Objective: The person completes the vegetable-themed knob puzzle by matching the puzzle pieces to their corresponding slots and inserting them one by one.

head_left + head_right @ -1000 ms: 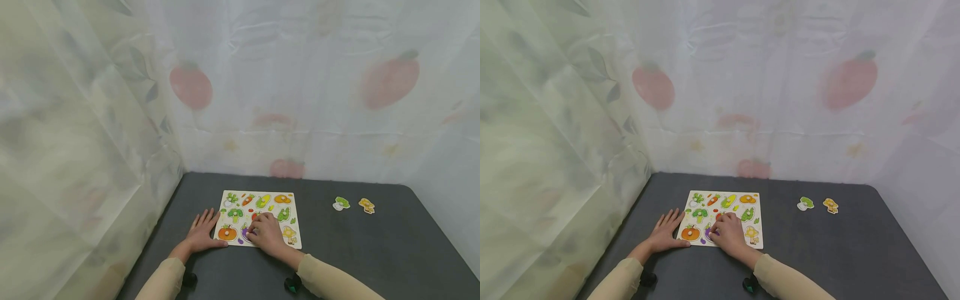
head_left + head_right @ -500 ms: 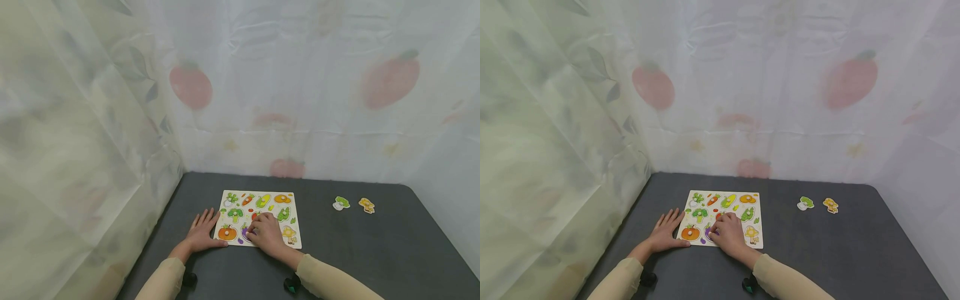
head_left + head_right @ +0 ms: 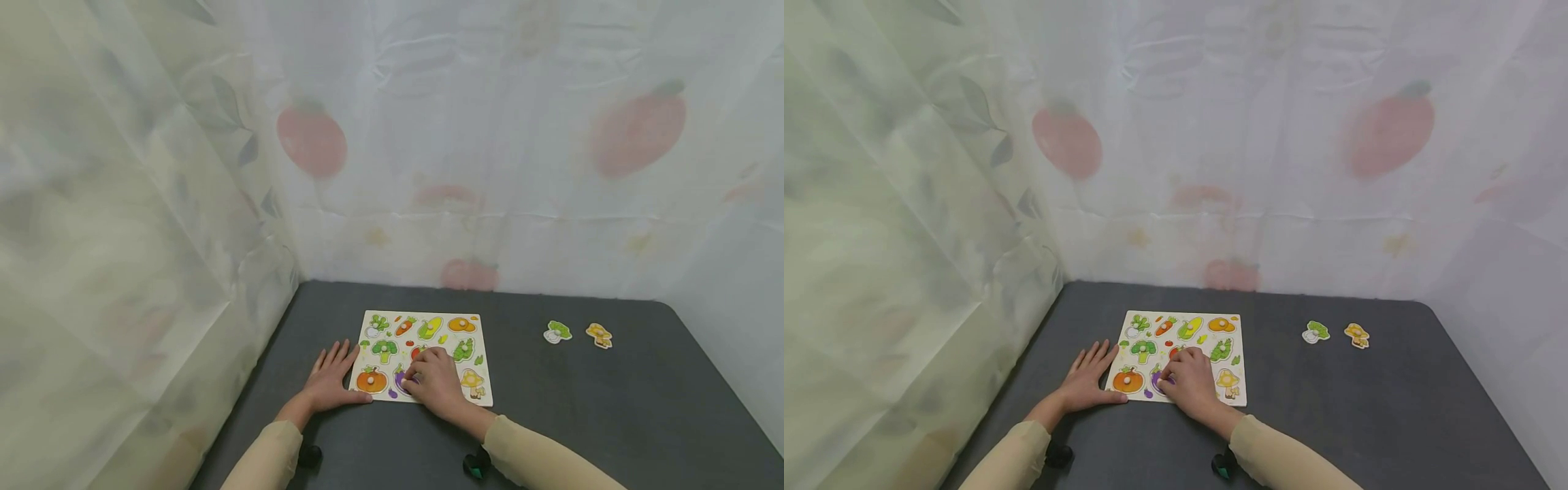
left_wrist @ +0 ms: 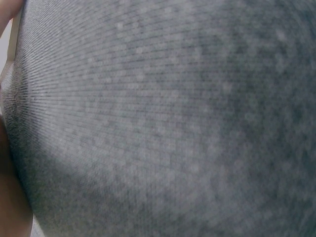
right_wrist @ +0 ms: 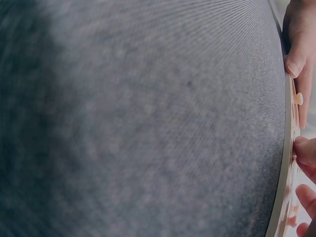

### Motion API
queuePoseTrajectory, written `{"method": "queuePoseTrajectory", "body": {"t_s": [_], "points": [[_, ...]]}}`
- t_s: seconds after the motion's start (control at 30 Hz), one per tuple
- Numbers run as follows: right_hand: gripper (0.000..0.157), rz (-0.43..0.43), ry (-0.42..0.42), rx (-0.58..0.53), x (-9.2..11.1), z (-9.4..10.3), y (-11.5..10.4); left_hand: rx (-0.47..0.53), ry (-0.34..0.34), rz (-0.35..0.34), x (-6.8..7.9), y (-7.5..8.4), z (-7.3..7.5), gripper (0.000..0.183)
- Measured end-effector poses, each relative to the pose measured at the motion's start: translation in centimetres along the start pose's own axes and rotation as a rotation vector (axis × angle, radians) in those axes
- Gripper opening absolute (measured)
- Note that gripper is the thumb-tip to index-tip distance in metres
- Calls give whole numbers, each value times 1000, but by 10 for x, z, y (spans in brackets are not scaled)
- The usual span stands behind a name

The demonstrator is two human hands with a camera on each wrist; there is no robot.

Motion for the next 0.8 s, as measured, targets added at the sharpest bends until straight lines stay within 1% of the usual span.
{"method": "queuePoseTrajectory", "body": {"t_s": [0.2,0.4,0.63,0.8], "points": [[15,6,-2,2,0,0,0,-9,-6,7,-2,-2,-2,127],[14,5,-29,22,-2,0,0,-4,-10,11,-1,-1,-1,127],[13,0,-47,37,-2,-2,1,16,4,7,1,2,2,125],[14,3,-50,44,-3,-2,1,8,3,11,0,1,1,125]]}}
Point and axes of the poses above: each hand's wrist, its own x-axis away from the middle knuckle, its own z-axis out of the back of the hand, y = z × x, the point moved 8 cm from there along -x, towards the middle knuckle, and after that the axes turned 6 degrees about x, right-handed, at the moved point
